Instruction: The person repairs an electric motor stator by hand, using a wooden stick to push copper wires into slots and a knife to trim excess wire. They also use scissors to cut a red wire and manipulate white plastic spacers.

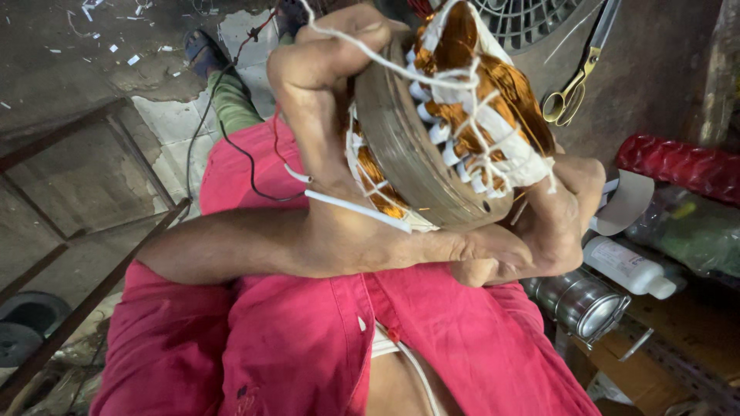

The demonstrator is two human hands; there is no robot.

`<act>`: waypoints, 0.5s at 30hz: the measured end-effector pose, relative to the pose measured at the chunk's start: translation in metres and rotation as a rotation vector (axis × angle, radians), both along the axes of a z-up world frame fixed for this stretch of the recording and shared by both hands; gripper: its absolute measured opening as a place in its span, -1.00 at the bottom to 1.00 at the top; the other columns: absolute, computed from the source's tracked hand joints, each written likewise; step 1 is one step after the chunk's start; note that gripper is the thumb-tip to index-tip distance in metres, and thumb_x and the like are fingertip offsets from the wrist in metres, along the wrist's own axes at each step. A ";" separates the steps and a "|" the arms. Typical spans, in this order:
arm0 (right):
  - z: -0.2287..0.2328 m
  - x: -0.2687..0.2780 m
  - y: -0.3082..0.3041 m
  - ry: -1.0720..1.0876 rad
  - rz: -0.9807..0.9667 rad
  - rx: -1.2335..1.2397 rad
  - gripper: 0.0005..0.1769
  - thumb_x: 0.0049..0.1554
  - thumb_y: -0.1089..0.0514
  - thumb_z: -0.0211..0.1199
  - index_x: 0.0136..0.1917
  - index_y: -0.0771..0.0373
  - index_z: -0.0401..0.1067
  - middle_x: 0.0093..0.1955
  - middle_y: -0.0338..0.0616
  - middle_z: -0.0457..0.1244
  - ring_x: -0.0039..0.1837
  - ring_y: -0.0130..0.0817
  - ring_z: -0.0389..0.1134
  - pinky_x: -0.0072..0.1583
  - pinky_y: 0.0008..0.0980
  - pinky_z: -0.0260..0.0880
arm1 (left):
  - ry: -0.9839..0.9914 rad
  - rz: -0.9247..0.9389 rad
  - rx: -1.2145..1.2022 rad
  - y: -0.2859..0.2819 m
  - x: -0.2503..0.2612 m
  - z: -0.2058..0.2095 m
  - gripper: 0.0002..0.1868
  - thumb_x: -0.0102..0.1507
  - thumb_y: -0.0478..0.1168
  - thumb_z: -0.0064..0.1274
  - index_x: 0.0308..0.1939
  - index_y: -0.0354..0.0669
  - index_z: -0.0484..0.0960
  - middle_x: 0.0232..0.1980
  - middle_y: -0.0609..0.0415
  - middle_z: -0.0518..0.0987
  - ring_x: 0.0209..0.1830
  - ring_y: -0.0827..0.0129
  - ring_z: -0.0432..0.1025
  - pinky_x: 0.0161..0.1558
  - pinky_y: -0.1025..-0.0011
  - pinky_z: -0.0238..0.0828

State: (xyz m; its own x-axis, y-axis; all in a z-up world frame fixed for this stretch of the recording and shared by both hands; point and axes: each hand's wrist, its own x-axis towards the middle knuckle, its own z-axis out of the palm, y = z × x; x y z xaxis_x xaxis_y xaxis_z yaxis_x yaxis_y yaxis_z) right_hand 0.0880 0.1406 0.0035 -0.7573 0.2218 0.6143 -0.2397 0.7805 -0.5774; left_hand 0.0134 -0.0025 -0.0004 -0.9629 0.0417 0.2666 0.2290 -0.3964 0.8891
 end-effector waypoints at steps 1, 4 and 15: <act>0.002 -0.001 0.000 -0.005 0.008 0.004 -0.32 0.16 -0.27 0.22 0.25 0.36 0.47 -0.01 0.00 0.25 -0.06 -0.28 0.24 -0.08 -0.34 0.24 | 0.000 0.012 -0.009 0.000 0.001 0.000 0.31 -0.17 0.06 0.69 0.47 0.06 0.10 0.32 0.15 0.15 0.23 0.54 0.19 0.26 0.51 0.24; 0.011 0.000 -0.003 -0.086 0.026 0.001 -0.27 0.15 -0.32 0.26 0.25 0.37 0.48 0.00 -0.02 0.24 -0.03 -0.30 0.24 -0.05 -0.35 0.21 | -0.017 0.012 -0.067 -0.004 0.001 -0.003 0.25 -0.09 0.00 0.74 0.39 0.03 0.06 0.31 0.10 0.17 0.23 0.49 0.20 0.28 0.48 0.23; 0.014 0.000 -0.006 -0.202 0.009 0.036 -0.31 0.11 -0.24 0.36 0.22 0.41 0.52 0.03 0.00 0.26 -0.01 -0.23 0.27 0.00 -0.32 0.21 | -0.058 0.195 0.112 0.019 0.000 -0.011 0.10 -0.13 -0.11 0.67 0.30 -0.13 0.21 0.22 -0.01 0.30 0.11 0.43 0.30 0.17 0.45 0.31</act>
